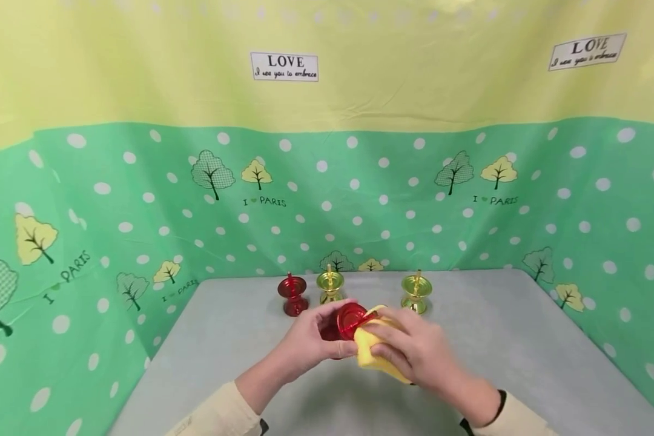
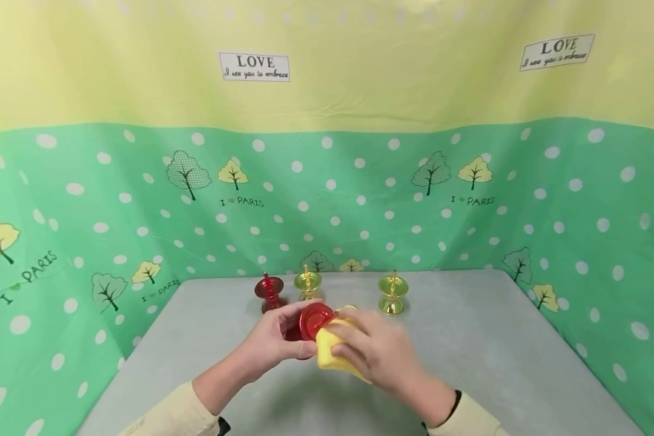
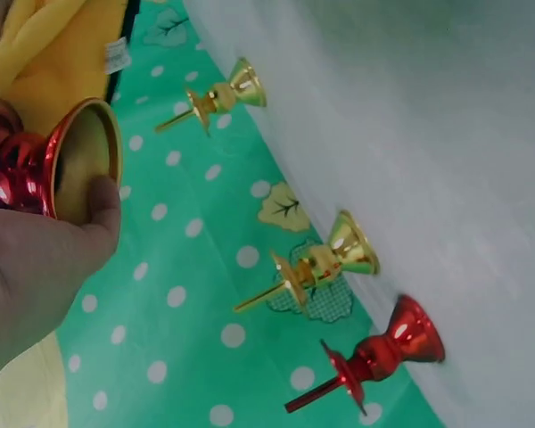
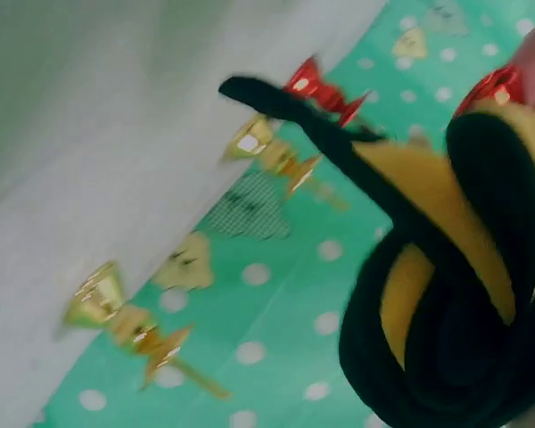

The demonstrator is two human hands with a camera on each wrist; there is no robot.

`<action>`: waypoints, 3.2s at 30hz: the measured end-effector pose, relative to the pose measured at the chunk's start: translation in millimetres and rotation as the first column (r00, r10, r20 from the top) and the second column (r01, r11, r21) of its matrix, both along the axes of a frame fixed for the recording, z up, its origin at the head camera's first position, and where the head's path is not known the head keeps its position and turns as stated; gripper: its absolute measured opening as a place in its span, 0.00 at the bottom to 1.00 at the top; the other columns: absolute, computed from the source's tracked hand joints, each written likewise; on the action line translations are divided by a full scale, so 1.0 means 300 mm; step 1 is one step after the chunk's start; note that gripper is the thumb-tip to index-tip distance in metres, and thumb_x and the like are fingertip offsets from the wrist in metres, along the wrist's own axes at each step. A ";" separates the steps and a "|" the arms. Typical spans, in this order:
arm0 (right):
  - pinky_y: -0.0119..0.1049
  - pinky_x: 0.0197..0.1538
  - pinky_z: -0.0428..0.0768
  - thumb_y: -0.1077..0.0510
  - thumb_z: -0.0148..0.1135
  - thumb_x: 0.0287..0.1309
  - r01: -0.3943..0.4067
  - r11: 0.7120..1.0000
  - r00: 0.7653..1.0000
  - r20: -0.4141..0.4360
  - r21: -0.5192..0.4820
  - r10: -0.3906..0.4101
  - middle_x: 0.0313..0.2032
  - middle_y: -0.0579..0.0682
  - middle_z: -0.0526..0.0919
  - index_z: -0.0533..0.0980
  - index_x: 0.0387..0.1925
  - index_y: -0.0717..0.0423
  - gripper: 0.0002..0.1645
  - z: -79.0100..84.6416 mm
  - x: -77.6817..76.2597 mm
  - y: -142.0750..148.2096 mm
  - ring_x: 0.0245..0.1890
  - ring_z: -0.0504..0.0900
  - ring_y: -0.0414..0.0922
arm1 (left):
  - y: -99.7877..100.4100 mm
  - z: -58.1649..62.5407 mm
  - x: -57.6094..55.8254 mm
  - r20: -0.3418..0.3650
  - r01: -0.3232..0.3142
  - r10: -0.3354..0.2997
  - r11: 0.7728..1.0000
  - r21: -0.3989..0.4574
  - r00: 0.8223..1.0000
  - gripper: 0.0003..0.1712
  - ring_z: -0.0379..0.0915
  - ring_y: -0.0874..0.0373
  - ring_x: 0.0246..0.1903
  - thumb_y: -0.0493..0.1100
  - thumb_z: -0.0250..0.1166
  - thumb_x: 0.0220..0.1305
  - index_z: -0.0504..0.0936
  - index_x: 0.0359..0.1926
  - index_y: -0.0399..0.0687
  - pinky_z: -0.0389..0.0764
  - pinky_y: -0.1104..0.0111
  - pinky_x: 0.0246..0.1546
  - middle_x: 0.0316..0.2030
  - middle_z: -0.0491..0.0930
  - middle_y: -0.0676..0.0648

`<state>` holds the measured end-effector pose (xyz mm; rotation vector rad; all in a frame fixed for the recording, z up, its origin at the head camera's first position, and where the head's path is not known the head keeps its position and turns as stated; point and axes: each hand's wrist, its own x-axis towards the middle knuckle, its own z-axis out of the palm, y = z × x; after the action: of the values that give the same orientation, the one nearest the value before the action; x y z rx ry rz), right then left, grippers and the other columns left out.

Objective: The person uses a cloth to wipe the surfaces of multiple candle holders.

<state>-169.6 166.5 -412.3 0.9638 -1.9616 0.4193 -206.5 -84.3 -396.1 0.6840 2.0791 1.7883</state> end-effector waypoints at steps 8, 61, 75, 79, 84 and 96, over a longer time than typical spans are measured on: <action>0.36 0.37 0.88 0.37 0.57 0.78 0.055 0.998 0.995 0.085 0.036 -0.058 0.50 0.47 0.87 0.86 0.59 0.42 0.23 0.002 0.035 0.004 0.43 0.88 0.45 | 0.015 -0.023 -0.012 0.025 0.030 -0.031 0.998 0.054 0.999 0.46 0.84 0.56 0.55 0.51 0.80 0.63 0.72 0.77 0.48 0.88 0.66 0.55 0.61 0.85 0.41; 0.35 0.24 0.82 0.50 0.81 0.58 0.433 0.900 0.863 0.312 -0.052 -0.397 0.37 0.47 0.93 0.92 0.47 0.47 0.16 0.110 0.064 -0.016 0.30 0.90 0.44 | 0.116 -0.058 0.026 0.056 -0.212 0.205 0.958 0.191 0.977 0.41 0.83 0.54 0.57 0.47 0.81 0.61 0.76 0.73 0.49 0.88 0.70 0.54 0.61 0.84 0.42; 0.37 0.35 0.87 0.56 0.81 0.58 0.288 0.957 0.896 0.364 -0.043 -0.254 0.42 0.45 0.93 0.91 0.50 0.46 0.17 0.140 0.023 0.044 0.35 0.90 0.43 | 0.097 -0.030 0.033 0.163 0.064 -0.095 0.981 0.183 0.982 0.34 0.82 0.57 0.63 0.52 0.61 0.79 0.70 0.77 0.41 0.80 0.64 0.70 0.67 0.82 0.38; 0.46 0.42 0.89 0.49 0.78 0.63 0.369 0.929 0.822 0.474 -0.020 -0.316 0.45 0.46 0.93 0.91 0.50 0.46 0.15 0.153 0.065 0.048 0.42 0.92 0.47 | 0.089 -0.036 0.038 0.171 -0.030 -0.001 0.984 0.178 0.985 0.36 0.81 0.53 0.66 0.53 0.62 0.78 0.67 0.79 0.42 0.79 0.61 0.71 0.69 0.80 0.38; 0.37 0.38 0.85 0.46 0.79 0.60 0.361 0.932 0.807 0.512 -0.034 -0.294 0.45 0.43 0.93 0.90 0.53 0.43 0.19 0.148 0.096 0.044 0.41 0.90 0.44 | 0.084 -0.036 0.038 0.158 -0.139 0.105 0.966 0.219 0.982 0.41 0.73 0.49 0.74 0.53 0.62 0.78 0.61 0.83 0.45 0.74 0.59 0.75 0.75 0.74 0.40; 0.39 0.27 0.87 0.48 0.54 0.78 0.144 0.989 0.966 -0.221 0.036 -0.133 0.41 0.50 0.89 0.88 0.46 0.50 0.18 0.081 0.022 0.050 0.31 0.86 0.47 | 0.113 0.005 0.055 0.203 -0.077 0.014 0.948 0.309 0.979 0.39 0.78 0.58 0.63 0.48 0.71 0.72 0.66 0.78 0.45 0.83 0.69 0.63 0.69 0.78 0.41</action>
<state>-162.9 181.6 -388.0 0.8603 -1.8328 0.1757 -190.1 -50.5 -394.5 0.5121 1.7114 2.1461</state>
